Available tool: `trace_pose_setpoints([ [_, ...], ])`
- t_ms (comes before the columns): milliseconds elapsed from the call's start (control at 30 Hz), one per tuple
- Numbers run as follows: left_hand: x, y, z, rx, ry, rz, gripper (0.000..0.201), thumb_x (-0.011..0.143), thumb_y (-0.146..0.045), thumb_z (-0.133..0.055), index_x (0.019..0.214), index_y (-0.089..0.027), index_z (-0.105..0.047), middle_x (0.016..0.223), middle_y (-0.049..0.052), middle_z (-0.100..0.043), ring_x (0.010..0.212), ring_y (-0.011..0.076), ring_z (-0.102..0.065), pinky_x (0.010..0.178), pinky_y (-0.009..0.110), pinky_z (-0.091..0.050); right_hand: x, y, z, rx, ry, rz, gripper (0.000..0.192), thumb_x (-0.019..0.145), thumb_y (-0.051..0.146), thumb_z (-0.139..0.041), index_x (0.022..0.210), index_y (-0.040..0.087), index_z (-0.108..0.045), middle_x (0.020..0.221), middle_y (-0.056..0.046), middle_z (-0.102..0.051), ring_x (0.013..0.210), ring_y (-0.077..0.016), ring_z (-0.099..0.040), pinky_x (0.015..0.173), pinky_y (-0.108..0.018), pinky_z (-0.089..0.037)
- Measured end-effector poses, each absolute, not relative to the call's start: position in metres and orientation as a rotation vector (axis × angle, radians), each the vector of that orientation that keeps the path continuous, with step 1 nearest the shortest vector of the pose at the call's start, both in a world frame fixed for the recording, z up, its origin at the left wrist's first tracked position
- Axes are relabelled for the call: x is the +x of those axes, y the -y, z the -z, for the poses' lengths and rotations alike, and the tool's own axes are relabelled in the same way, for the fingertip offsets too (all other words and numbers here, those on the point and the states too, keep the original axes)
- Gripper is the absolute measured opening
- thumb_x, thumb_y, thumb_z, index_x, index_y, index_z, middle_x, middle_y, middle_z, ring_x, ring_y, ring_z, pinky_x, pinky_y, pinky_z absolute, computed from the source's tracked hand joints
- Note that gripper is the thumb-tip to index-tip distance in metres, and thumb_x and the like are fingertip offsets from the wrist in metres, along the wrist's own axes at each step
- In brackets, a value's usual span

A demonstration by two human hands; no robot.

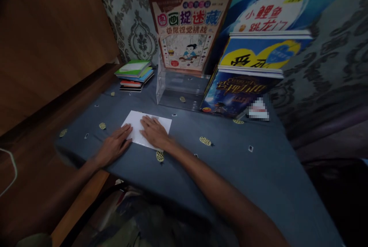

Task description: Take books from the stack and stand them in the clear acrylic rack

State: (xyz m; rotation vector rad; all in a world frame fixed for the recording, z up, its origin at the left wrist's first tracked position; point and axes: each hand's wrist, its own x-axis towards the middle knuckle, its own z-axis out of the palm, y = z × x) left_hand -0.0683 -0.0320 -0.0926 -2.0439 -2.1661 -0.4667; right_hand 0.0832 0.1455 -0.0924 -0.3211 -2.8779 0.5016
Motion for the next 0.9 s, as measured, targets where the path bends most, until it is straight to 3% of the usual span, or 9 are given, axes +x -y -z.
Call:
trace_pose_setpoints([
  [167, -0.067, 0.033, 0.091, -2.029, 2.153, 0.433, 0.054, 0.104, -0.048, -0.036, 0.142, -0.013, -0.051, 0.149, 0.016, -0.052, 0.141, 0.0263, -0.048, 0.117, 0.045, -0.041, 0.095, -0.162, 0.098, -0.547, 2.85, -0.438, 0.056, 0.103, 0.034, -0.035, 0.15, 0.004, -0.041, 0.159, -0.02, -0.037, 0.151, -0.0263, -0.029, 0.124, -0.048, -0.024],
  [333, -0.064, 0.031, 0.091, -2.057, 2.167, 0.374, 0.062, 0.103, -0.056, -0.033, 0.145, -0.012, -0.046, 0.153, 0.017, -0.047, 0.145, 0.027, -0.041, 0.12, 0.046, -0.036, 0.133, -0.15, 0.109, -0.535, 2.791, -0.398, 0.057, 0.102, 0.038, -0.036, 0.152, 0.012, -0.04, 0.158, -0.018, -0.04, 0.148, -0.028, -0.035, 0.121, -0.053, -0.03],
  [533, -0.061, 0.026, 0.089, -2.157, 2.207, 0.331, 0.066, 0.102, -0.058, -0.032, 0.151, -0.013, -0.036, 0.158, 0.017, -0.038, 0.151, 0.0262, -0.03, 0.123, 0.048, -0.027, 0.181, -0.111, 0.105, -0.448, 2.812, -0.341, 0.063, 0.1, 0.046, -0.044, 0.153, 0.013, -0.038, 0.157, -0.02, -0.041, 0.148, -0.0306, -0.034, 0.12, -0.055, -0.03],
  [767, -0.055, 0.017, 0.087, -2.399, 2.112, 0.397, 0.063, 0.103, -0.052, -0.035, 0.154, -0.016, -0.03, 0.161, 0.015, -0.033, 0.153, 0.0239, -0.022, 0.125, 0.049, -0.023, 0.22, -0.056, 0.087, -0.311, 2.807, -0.325, 0.067, 0.09, 0.049, -0.066, 0.144, 0.013, -0.048, 0.146, -0.023, -0.054, 0.138, -0.0381, -0.046, 0.111, -0.069, -0.036],
  [900, -0.047, 0.01, 0.085, -2.508, 2.031, 0.466, 0.059, 0.104, -0.048, -0.038, 0.155, -0.02, -0.03, 0.161, 0.012, -0.034, 0.153, 0.0214, -0.024, 0.125, 0.047, -0.023, 0.224, -0.035, 0.08, -0.196, 2.818, -0.319, 0.054, 0.089, 0.04, -0.069, 0.136, 0.017, -0.055, 0.134, -0.017, -0.064, 0.126, -0.034, -0.055, 0.109, -0.065, -0.042],
])
